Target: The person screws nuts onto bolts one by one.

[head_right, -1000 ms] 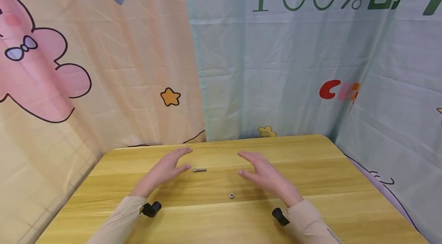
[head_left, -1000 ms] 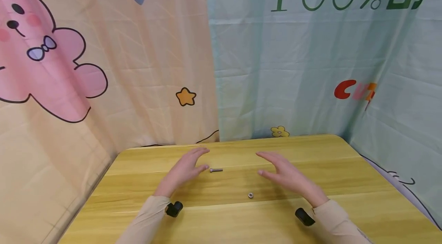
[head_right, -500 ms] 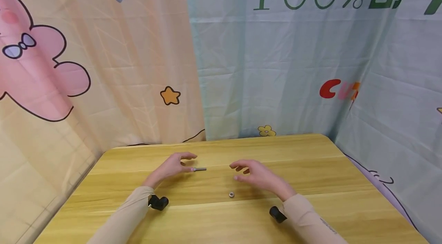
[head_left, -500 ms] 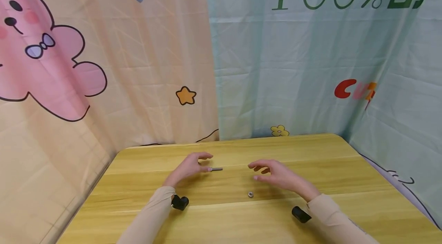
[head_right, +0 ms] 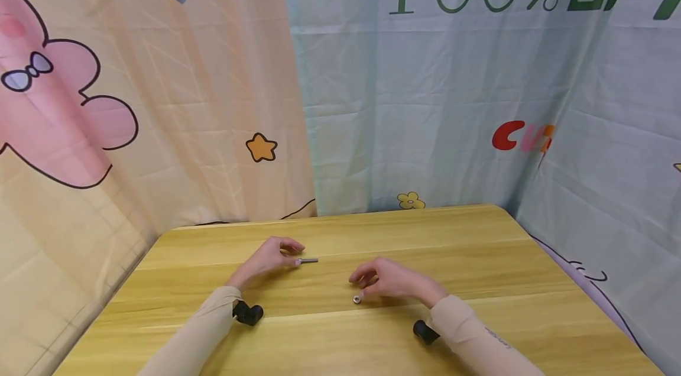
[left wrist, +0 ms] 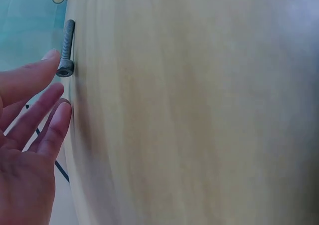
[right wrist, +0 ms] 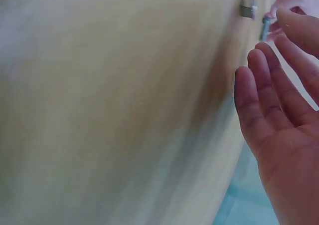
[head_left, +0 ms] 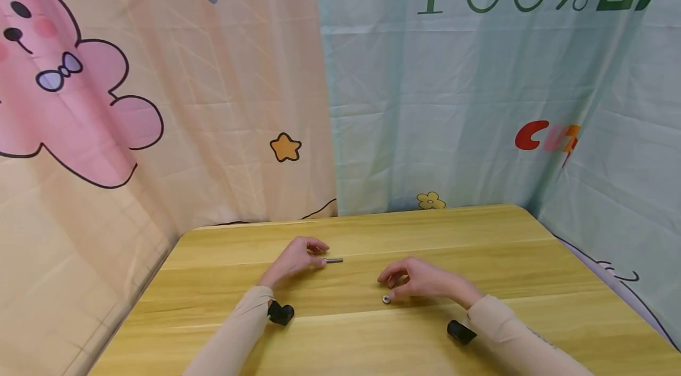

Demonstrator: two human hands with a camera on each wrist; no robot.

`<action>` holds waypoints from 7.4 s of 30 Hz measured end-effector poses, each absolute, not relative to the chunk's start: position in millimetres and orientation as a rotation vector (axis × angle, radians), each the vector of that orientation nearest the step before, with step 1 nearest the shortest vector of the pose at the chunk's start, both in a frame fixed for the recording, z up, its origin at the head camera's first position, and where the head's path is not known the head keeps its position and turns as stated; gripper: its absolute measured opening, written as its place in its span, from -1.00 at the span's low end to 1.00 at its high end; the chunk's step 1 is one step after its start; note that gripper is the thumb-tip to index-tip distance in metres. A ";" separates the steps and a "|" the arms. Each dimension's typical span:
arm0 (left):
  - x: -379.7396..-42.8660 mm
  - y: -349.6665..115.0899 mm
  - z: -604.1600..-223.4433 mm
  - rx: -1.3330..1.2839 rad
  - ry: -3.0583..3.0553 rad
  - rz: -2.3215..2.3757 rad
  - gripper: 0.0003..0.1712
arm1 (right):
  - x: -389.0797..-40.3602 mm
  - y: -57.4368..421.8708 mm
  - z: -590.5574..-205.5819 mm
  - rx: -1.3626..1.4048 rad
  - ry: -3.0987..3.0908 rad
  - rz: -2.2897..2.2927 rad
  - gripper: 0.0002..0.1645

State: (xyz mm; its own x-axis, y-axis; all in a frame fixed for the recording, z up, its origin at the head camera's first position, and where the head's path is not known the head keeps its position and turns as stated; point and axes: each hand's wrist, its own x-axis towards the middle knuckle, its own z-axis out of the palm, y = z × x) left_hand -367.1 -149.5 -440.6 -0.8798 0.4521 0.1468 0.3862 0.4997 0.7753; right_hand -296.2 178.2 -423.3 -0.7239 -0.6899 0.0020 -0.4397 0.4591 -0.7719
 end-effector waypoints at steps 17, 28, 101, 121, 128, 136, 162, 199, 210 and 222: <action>-370.0 -147.7 -448.4 0.786 2.680 1.315 -0.77 | -296.7 173.6 -433.1 -1.031 2.390 -1.089 -0.72; -368.1 -147.1 -450.2 0.710 2.652 1.365 -0.79 | -299.4 177.9 -439.5 -1.089 2.325 -1.168 -0.74; -348.3 -132.3 -429.3 0.646 2.754 1.493 -0.95 | -296.5 173.2 -439.3 -1.087 2.381 -1.083 -0.87; -334.6 -123.1 -412.6 0.680 2.829 1.569 -0.94 | -290.2 172.5 -437.1 -0.947 2.419 -1.297 -0.84; -328.8 -120.9 -410.0 0.673 2.835 1.585 -0.93 | -287.0 172.5 -434.8 -0.944 2.452 -1.396 -0.76; -324.8 -121.0 -408.0 0.669 2.852 1.599 -0.90 | -285.2 169.2 -432.6 -0.806 2.431 -1.598 -0.67; -316.5 -120.4 -402.3 0.715 2.869 1.619 -0.90 | -271.0 137.9 -412.5 -0.321 2.355 -2.197 -0.69; -284.4 -122.4 -374.2 0.619 2.907 1.626 -0.90 | -263.8 126.4 -393.1 -0.206 2.323 -2.284 -0.67; -277.9 -117.7 -368.7 0.655 2.890 1.624 -0.90 | -263.8 123.5 -390.7 -0.215 2.317 -2.294 -0.68; -278.3 -117.2 -365.8 0.687 2.888 1.623 -0.90 | -265.0 119.1 -387.9 -0.232 2.332 -2.281 -0.69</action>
